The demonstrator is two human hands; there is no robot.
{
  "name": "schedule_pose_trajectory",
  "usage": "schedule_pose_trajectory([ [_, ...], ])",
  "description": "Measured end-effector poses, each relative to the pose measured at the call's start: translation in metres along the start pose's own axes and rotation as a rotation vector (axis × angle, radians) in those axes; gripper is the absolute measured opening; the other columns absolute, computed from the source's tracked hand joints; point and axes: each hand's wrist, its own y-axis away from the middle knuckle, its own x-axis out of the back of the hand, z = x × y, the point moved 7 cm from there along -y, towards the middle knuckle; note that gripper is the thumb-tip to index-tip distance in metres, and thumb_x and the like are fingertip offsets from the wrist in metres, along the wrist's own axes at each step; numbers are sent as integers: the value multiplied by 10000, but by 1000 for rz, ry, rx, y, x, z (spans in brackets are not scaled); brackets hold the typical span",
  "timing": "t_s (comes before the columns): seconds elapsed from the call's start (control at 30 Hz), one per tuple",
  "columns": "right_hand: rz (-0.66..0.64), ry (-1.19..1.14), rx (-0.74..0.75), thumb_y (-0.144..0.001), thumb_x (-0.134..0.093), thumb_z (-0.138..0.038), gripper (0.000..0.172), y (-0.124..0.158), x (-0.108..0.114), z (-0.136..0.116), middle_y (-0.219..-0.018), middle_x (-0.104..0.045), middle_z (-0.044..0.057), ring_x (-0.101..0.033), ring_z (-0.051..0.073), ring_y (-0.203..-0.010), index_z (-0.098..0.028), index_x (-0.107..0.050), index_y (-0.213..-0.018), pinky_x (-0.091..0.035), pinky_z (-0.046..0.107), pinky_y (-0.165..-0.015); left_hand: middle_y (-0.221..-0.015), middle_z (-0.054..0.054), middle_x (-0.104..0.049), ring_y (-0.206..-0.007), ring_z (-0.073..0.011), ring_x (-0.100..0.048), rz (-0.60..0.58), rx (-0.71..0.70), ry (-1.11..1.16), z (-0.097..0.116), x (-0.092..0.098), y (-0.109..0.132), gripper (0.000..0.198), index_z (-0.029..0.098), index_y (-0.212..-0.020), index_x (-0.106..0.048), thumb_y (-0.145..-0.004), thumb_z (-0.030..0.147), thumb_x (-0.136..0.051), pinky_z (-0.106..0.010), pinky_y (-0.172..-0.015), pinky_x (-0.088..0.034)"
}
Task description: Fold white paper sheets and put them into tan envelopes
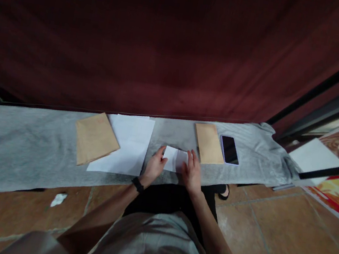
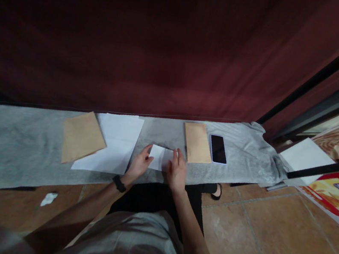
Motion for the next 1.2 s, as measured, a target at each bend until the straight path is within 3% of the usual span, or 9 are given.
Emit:
schedule_pose_trajectory([
  [0.1,-107,76,107,-1033,-386,-302,511,11,-19,-17,-1567,-397,172,-371,274,-1449,-152,-367,-1521,-391,490,-1142,-958,-67,-719,-798,-203,-676,9,2,-59,2,-1,1,591,177,-1474,-444,-896,150,-563,-317,-774,-516],
  [0.27,-146,230,80,-1035,-429,-332,472,21,-32,-22,-1559,-423,160,-364,302,-1455,-157,-464,-1473,-336,523,-1165,-1290,-131,-646,-1139,-250,-635,40,-118,-140,8,-4,6,577,162,-1472,-446,-901,132,-514,-376,-995,-500],
  [0.5,-131,289,73,-1043,-416,-388,536,26,-28,-16,-1585,-372,172,-350,316,-1465,-157,-392,-1526,-330,524,-1159,-1337,-125,-589,-1104,-251,-649,62,-157,-392,6,-4,16,503,207,-1453,-480,-955,165,-420,-378,-962,-534],
  [0.63,-129,315,76,-1045,-398,-383,551,28,-28,-16,-1593,-355,172,-340,319,-1470,-147,-365,-1541,-313,518,-1166,-1469,-141,-507,-1372,-267,-471,62,-334,-448,24,-14,28,451,154,-1421,-509,-994,192,-372,-436,-1146,-403],
  [0.77,-147,324,92,-1048,-364,-313,528,30,-29,-17,-1610,-326,156,-300,296,-1492,-152,-349,-1550,-283,503,-1184,-1594,-161,-360,-1509,-269,-267,-54,-496,-508,38,-40,46,556,93,-1503,-381,-1035,392,-369,-469,-1223,-290],
  [0.9,-159,312,87,-1047,-374,-324,537,30,-29,-17,-1608,-327,160,-297,294,-1493,-148,-343,-1553,-284,500,-1184,-1603,-185,-332,-1519,-280,-237,-69,-486,-593,32,-48,55,681,67,-1541,-294,-1024,504,-363,-490,-1230,-265],
  [1.2,-118,289,54,-1053,-353,-389,554,29,-23,-12,-1575,-385,175,-358,310,-1462,-134,-356,-1544,-303,519,-1171,-1616,-212,-280,-1529,-294,-194,-51,-414,-692,20,-30,60,761,39,-1557,-244,-1004,546,-375,-493,-1234,-238],
])
